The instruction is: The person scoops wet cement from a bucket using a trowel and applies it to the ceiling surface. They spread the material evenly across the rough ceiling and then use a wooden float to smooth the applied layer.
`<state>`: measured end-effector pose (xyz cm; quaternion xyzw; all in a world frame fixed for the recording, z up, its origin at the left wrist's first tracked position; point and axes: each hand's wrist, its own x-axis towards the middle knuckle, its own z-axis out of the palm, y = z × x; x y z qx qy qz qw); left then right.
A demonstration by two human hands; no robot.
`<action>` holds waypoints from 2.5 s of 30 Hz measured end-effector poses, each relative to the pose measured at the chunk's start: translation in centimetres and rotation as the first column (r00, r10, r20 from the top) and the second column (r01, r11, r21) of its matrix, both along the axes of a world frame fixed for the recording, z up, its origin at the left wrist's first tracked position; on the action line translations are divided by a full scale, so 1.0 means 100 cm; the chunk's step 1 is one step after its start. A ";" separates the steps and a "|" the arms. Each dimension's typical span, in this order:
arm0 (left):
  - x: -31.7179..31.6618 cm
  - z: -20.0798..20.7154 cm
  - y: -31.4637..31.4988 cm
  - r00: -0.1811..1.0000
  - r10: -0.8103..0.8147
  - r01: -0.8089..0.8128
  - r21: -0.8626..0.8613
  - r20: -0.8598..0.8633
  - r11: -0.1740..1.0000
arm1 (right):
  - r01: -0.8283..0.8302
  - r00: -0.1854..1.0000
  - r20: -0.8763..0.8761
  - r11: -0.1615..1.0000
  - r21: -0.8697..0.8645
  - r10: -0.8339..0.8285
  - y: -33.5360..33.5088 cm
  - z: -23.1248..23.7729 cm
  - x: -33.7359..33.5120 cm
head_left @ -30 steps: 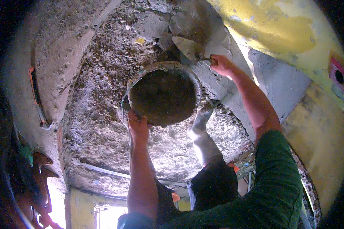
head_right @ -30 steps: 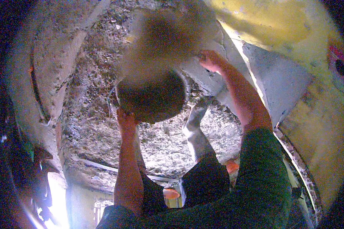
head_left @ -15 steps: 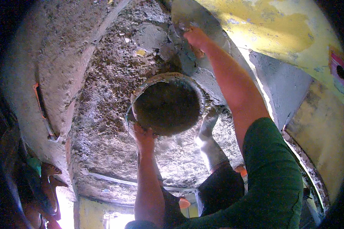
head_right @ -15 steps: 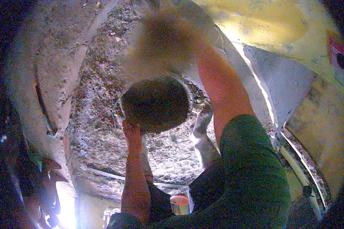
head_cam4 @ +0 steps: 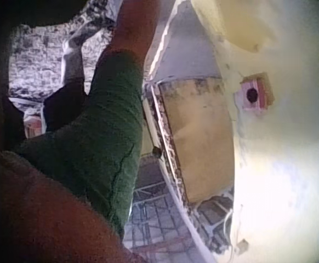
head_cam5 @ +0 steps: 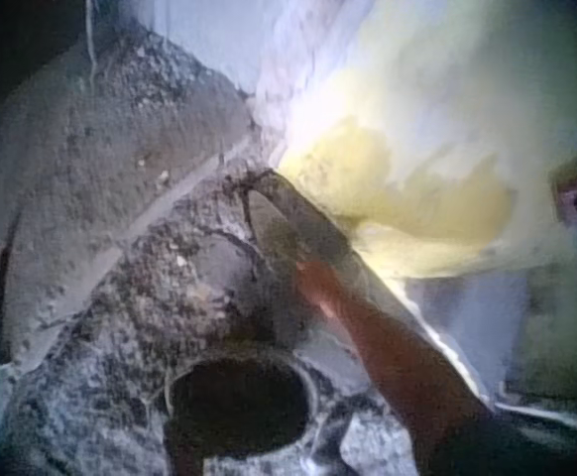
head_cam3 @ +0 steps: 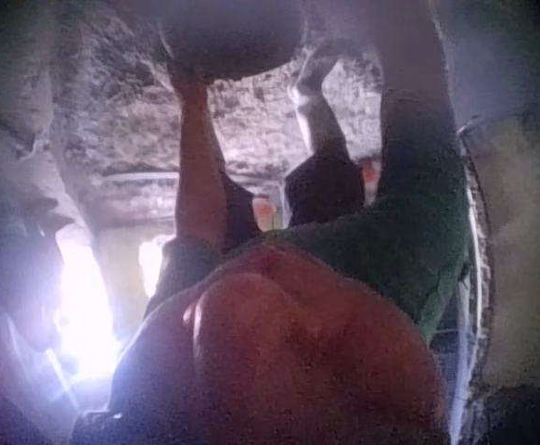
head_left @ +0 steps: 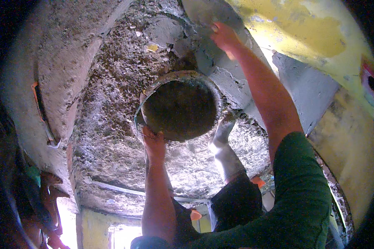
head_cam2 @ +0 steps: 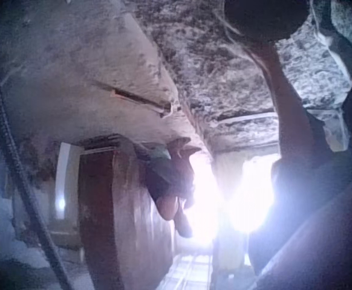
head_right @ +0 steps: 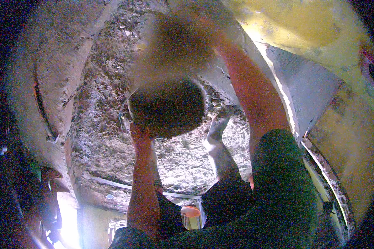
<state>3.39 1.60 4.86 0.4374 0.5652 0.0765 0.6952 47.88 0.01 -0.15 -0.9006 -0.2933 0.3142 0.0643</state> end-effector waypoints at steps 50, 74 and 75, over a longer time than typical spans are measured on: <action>-0.011 -0.011 -0.004 0.996 0.047 -0.053 -0.083 -0.076 0.995 | -0.105 0.994 0.037 0.994 -0.025 0.106 0.060 -0.060 -0.033; -0.012 -0.010 0.000 0.967 -0.165 0.176 0.041 -0.197 0.984 | 0.086 0.988 0.130 0.996 -0.007 -0.084 0.003 -0.033 -0.004; -0.010 -0.006 0.001 0.949 -0.190 0.191 -0.020 -0.252 0.981 | 0.176 0.982 0.061 0.983 0.045 -0.179 -0.006 -0.022 -0.018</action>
